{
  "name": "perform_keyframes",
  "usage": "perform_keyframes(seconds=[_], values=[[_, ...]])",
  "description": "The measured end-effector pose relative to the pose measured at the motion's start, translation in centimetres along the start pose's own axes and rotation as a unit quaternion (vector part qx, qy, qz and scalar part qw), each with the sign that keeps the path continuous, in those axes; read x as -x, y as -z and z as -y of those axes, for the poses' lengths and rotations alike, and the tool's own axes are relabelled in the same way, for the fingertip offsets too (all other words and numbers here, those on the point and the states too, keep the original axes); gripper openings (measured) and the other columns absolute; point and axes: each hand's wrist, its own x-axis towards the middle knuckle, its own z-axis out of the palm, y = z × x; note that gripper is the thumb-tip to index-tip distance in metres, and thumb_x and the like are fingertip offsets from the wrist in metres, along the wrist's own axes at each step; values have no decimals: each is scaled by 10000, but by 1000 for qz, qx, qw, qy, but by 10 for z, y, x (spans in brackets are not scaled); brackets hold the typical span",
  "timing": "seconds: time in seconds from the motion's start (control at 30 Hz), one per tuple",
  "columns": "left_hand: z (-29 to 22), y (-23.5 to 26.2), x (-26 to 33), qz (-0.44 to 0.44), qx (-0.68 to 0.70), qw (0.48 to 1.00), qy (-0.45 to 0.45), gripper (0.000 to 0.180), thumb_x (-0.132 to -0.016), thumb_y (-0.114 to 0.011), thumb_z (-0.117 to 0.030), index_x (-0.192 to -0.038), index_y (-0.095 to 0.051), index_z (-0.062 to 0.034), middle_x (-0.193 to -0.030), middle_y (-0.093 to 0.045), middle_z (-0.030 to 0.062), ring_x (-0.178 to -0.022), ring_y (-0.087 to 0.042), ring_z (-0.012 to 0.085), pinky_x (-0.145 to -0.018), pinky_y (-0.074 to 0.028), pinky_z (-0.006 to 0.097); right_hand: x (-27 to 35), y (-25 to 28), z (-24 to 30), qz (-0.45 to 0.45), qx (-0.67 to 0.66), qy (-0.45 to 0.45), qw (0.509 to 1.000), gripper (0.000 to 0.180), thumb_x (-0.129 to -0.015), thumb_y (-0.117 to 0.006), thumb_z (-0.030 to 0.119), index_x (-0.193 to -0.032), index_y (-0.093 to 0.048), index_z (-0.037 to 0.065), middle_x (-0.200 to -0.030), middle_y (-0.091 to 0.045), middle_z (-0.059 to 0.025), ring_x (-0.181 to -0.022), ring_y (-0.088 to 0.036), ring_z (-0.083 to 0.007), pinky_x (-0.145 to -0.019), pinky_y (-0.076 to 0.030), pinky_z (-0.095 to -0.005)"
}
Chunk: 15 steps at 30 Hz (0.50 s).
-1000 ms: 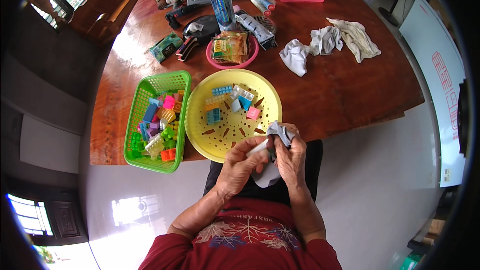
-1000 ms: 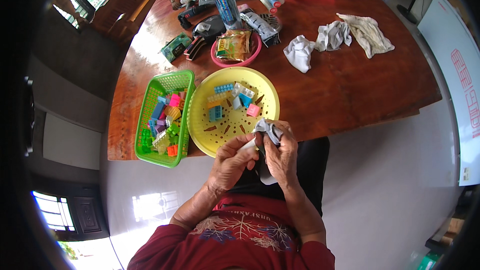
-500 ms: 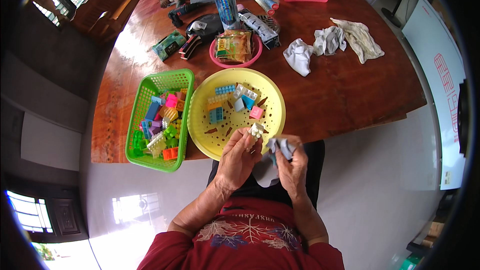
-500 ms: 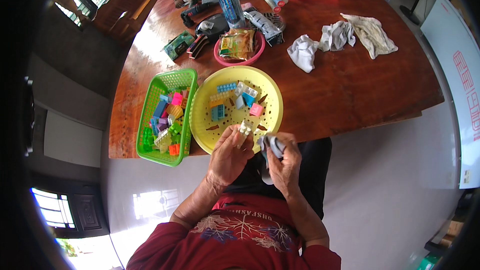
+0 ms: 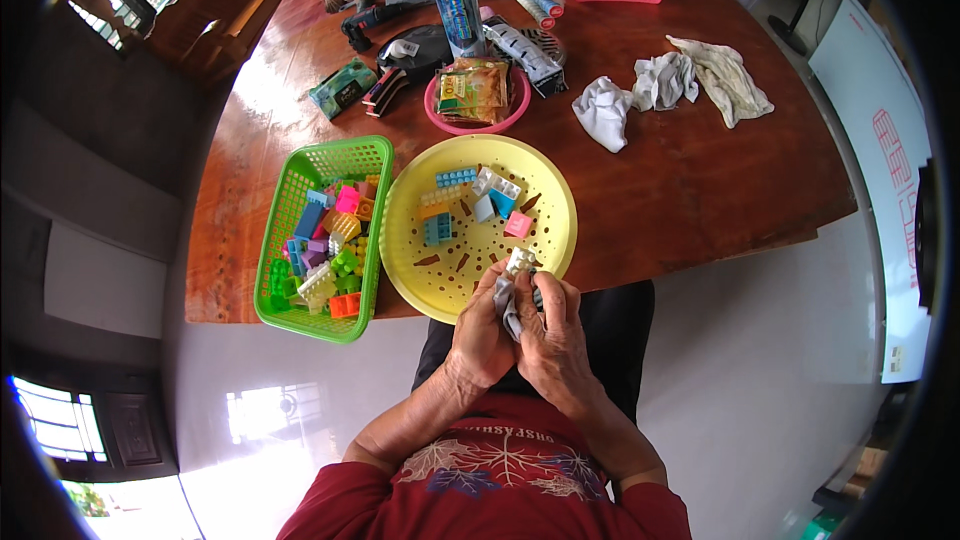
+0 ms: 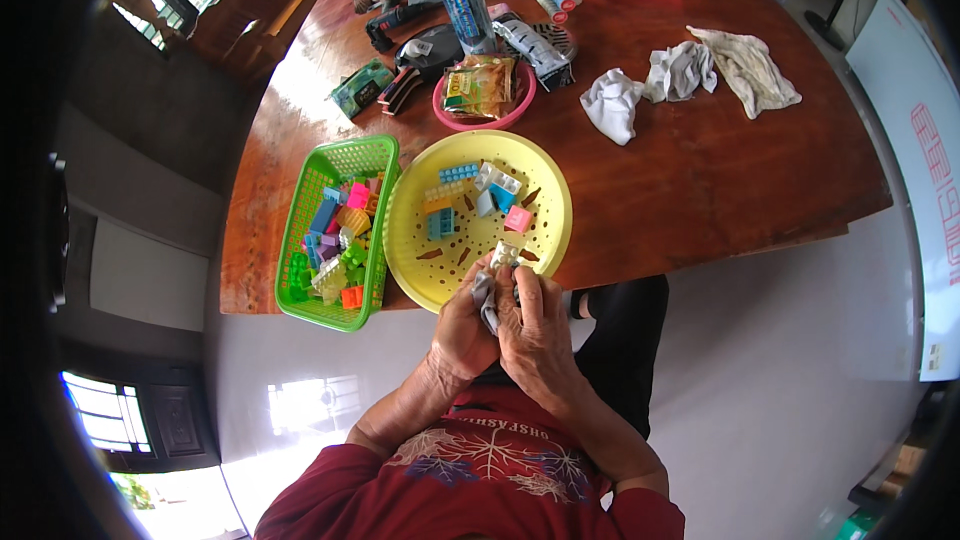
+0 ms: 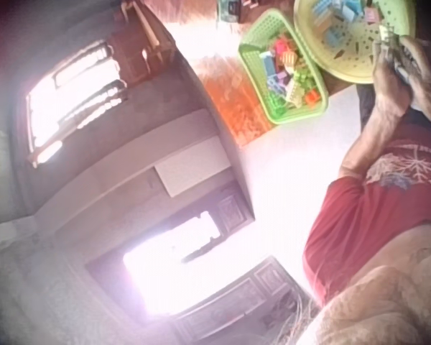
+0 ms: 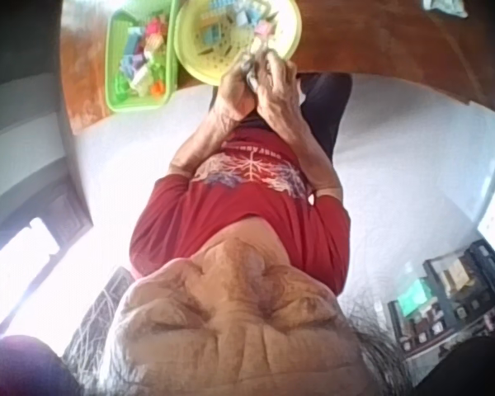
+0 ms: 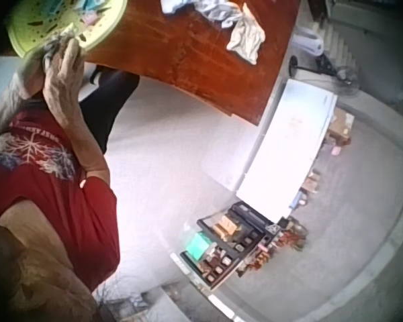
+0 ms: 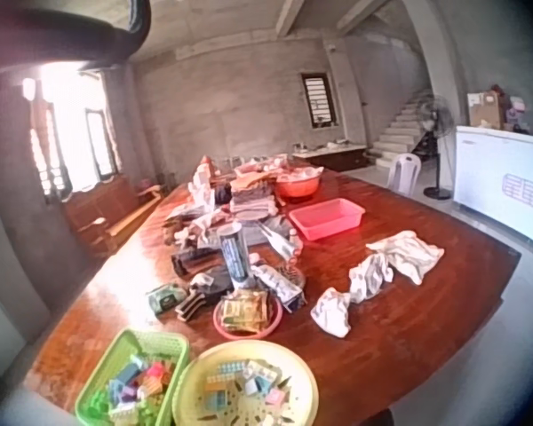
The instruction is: The person sits at a wooden table and wipes small, colorful plastic building blocks with a grey cloth. They pick up individual blocks from a yellow colander, wipe them thoroughly, and place them into a green basket. The process is repetitive, handling one block at a time.
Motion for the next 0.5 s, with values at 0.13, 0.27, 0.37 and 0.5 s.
perform_keyframes(seconds=[0.13, 0.27, 0.37, 0.5], values=[[-9, -16, 3, -18, -14, 1000, 10, 337, -942, -413, -165, -1259, -410, -50, -1146, -540, 96, -1043, -533, 197, -935, -433, 325, 3, 19, -2, 76, -93, 39, 992, 469, -677, -653, -35, -1136, -558, -54, -1162, -441, -135, -996, -468, -300, -774, -489, -367], [-8, -3, 2, 33, -24, 999, 1, 316, -942, -431, -170, -1232, -425, -45, -1073, -563, 73, -976, -552, 177, -895, -449, 318, -4, 38, -11, 120, -334, 4, 935, 420, -692, -640, -45, -1106, -588, 8, -1115, -498, -142, -1003, -509, -302, -834, -465, -373], [-5, -7, 3, 43, 4, 999, 2, 268, -951, -422, -178, -1179, -469, -45, -1075, -567, 67, -973, -560, 168, -878, -458, 301, -21, 34, -4, -58, -293, -72, 952, 438, -711, -634, -64, -1133, -566, 30, -1097, -510, -132, -987, -547, -281, -800, -474, -360], [0, -15, 1, -8, -7, 1000, -5, 207, -939, -465, -137, -1112, -521, -38, -1016, -585, 49, -916, -573, 148, -819, -487, 294, -20, 6, -3, -111, -110, -35, 987, 431, -649, -655, -65, -1071, -582, -17, -1140, -494, -145, -984, -485, -307, -783, -463, -356]])
